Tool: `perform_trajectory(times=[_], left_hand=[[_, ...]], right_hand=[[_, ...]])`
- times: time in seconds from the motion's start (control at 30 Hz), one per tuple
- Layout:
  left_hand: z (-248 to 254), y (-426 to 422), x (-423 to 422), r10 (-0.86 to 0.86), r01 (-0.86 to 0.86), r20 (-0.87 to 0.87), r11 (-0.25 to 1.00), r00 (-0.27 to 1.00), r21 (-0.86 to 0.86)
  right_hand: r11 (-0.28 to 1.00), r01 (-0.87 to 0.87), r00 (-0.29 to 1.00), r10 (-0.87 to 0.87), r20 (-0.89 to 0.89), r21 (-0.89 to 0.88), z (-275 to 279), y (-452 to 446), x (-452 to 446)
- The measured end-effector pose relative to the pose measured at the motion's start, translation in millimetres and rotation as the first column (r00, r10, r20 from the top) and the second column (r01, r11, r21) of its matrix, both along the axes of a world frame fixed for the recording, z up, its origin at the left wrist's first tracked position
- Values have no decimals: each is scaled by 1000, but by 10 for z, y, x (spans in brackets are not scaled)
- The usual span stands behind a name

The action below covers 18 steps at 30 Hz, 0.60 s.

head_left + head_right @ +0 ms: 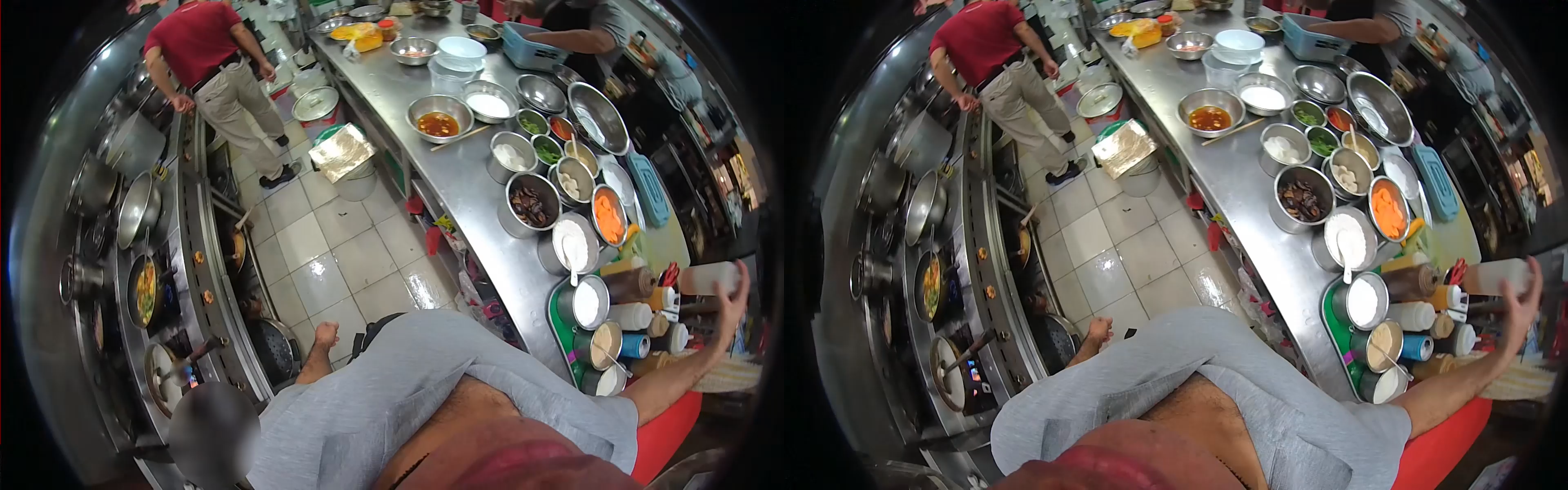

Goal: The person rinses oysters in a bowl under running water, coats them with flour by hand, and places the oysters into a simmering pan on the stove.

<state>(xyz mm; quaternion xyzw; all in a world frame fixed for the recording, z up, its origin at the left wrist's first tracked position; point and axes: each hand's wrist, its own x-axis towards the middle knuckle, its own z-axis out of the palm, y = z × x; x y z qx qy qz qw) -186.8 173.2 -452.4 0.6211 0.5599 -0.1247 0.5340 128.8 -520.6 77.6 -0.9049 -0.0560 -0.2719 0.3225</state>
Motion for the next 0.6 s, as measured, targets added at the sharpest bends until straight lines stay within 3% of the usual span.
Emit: perform_trajectory(times=[0.03, 0.07, 0.1, 0.13, 0.17, 0.23, 0.27, 0.3, 0.37, 0.43, 0.5, 0.53, 0.57, 0.6], left_hand=[[-83, 37, 4, -9, 8, 42, 1000, 999, 21], [-132, 72, -14, -5, 1, 84, 999, 996, 42], [-181, 85, -2, -29, 19, 131, 997, 991, 80], [-209, 107, 23, -32, 12, 173, 993, 984, 117], [-339, 202, 2, -325, 275, 160, 923, 932, 271], [-153, 162, 47, -312, 209, 212, 892, 926, 401], [-433, 230, -9, -250, 93, 323, 897, 913, 433], [-528, 201, -68, -16, -151, 418, 919, 908, 364], [-246, 261, -309, 45, -148, 334, 946, 942, 289], [-84, 269, -749, 155, -227, 272, 939, 950, 257], [-32, 404, -1158, 218, -268, 218, 933, 951, 242], [-56, 412, -1427, 270, -313, 188, 914, 944, 260], [-97, 420, -1697, 322, -355, 159, 892, 933, 278], [-287, 422, -1946, 396, -422, 146, 861, 906, 282]], right_hand=[[997, -28, 980, 13, 198, 70, 127, 207, -80], [923, -191, 956, 98, 278, 333, 65, -97, 34], [751, -362, 915, 173, 364, 553, 13, -329, 253], [716, -411, 906, 251, 341, 565, 12, 120, 325], [670, -468, 884, 346, 315, 576, -3, 748, 330], [738, -491, 871, 431, 237, 462, -273, 1555, 584], [678, -582, 807, 548, 220, 449, -440, 1965, 717], [609, -659, 734, 649, 201, 441, -616, 2415, 805], [515, -716, 632, 765, 124, 472, -876, 3556, 671], [462, -829, 492, 870, 18, 317, -1022, 4671, 357], [392, -867, 369, 920, -134, 307, -1096, 5725, -139], [251, -940, 239, 968, -79, 231, -1119, 6209, -435], [91, -920, 40, 989, -141, 380, -1197, 6673, -677], [-25, -928, -79, 989, -128, 372, -1245, 7104, -983]])
